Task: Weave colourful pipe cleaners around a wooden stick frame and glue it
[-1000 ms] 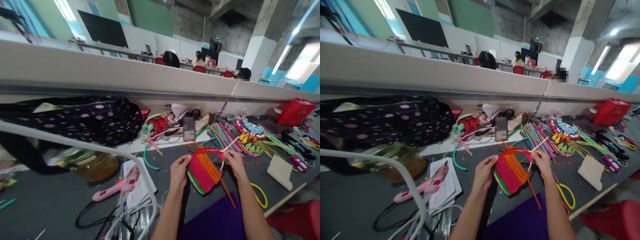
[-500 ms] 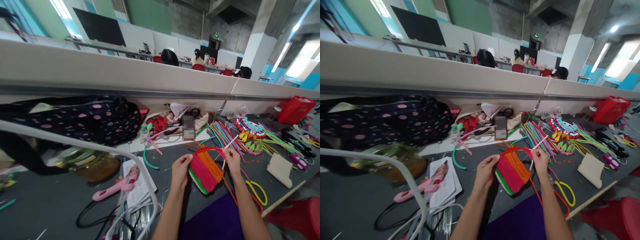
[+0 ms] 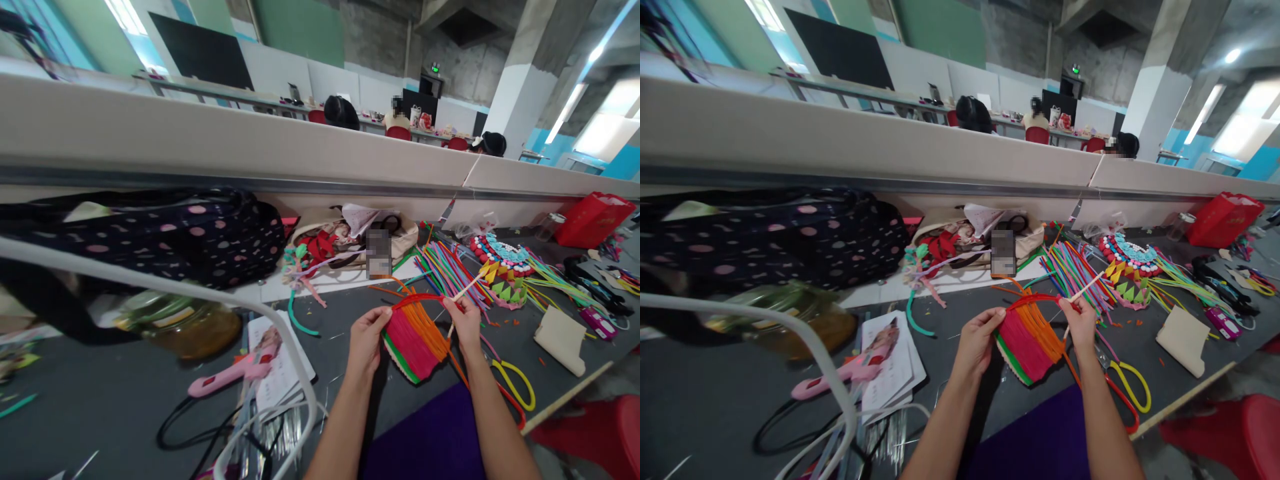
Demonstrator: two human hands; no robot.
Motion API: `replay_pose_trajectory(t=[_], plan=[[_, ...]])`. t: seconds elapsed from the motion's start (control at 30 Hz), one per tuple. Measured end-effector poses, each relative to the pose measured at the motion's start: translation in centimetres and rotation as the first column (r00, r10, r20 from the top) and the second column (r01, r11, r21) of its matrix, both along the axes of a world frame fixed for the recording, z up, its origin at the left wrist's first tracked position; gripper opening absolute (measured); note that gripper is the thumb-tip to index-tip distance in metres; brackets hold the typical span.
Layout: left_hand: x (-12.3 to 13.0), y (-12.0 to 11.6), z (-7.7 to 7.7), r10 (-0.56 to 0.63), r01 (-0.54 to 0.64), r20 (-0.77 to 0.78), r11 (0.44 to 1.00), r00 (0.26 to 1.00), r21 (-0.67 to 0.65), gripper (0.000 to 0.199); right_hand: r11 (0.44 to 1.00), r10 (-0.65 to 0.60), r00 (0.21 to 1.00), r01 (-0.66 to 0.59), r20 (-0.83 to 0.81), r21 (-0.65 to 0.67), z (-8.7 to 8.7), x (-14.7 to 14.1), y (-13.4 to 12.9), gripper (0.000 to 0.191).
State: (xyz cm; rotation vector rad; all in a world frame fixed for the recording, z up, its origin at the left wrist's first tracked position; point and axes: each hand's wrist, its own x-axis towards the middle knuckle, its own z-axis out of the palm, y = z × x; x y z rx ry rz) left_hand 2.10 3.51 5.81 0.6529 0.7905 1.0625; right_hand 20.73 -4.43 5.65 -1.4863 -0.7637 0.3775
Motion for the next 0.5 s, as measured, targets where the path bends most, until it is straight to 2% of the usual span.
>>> replay_pose_trajectory(t=[0.23, 0.37, 0.5], plan=[[0.37, -0.42, 0.04, -0.036, 0.037, -0.024, 0.998, 0.999, 0.042, 0.029, 0.983, -0.143, 0.973, 0.161, 0.178, -0.088, -0.14, 0.13, -0.26, 0.041], [0.35, -0.36, 0.08, -0.025, 0.026, -0.034, 0.999, 0.999, 0.045, 0.029, 0.982, -0.137, 0.966, 0.162, 0.221, -0.101, -0.04, 0.16, -0.29, 0.042], [0.18, -0.20, 0.09, -0.016, 0.017, -0.029, 1.000, 0.999, 0.018, 0.029, 0.992, -0.092, 0.978, 0.107, 0.189, -0.070, 0.16, 0.19, -0.27, 0.042]])
